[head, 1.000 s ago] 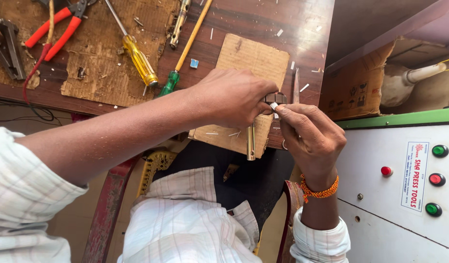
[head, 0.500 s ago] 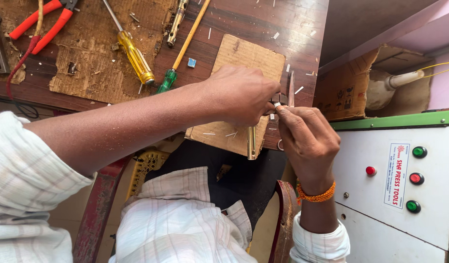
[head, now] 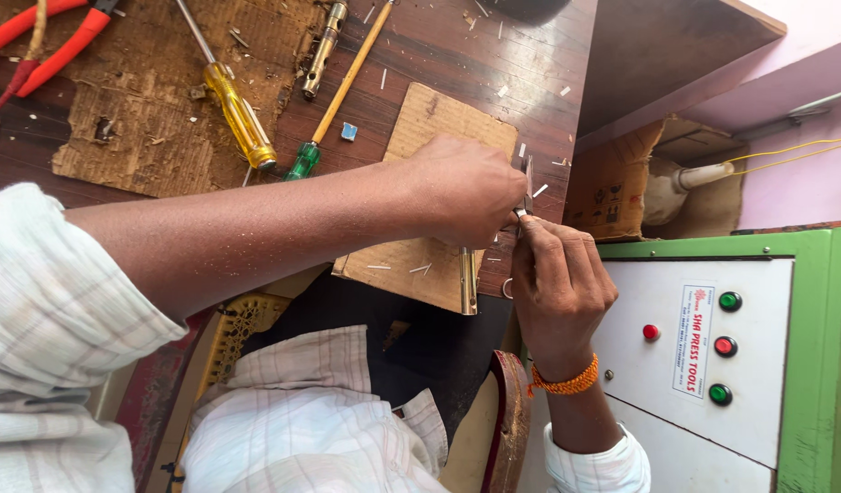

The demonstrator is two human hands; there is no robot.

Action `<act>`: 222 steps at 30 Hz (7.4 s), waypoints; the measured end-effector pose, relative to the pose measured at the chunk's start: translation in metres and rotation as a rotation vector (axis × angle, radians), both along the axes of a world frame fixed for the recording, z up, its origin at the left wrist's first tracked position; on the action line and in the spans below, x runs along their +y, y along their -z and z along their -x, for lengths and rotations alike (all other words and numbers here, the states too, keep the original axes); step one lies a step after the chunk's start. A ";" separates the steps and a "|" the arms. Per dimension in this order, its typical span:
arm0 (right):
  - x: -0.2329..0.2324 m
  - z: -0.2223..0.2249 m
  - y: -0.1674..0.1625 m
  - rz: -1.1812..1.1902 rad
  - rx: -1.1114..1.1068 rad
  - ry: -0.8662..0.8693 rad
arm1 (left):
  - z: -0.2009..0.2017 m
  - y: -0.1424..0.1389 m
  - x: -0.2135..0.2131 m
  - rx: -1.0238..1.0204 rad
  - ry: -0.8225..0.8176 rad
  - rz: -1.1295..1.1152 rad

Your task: The person cuts small white rectangular pieces with scissors and inserts them into slots on a circular motor stator assembly. The person repeats this process for multiple slots around the stator.

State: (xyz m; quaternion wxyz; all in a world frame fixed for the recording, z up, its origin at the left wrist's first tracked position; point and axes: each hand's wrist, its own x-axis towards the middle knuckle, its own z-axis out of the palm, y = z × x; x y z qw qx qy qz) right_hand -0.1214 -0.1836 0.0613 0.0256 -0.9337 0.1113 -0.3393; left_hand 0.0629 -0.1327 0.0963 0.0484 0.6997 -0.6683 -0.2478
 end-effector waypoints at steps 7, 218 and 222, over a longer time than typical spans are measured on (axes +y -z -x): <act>0.001 0.005 -0.003 -0.073 0.051 -0.020 | 0.000 0.003 0.004 0.017 0.018 0.052; 0.039 -0.024 0.113 -0.481 -0.303 -0.036 | 0.003 0.063 0.067 0.086 -0.176 0.944; 0.040 -0.021 0.118 -0.514 -0.315 -0.023 | -0.004 0.076 0.066 0.046 -0.128 0.966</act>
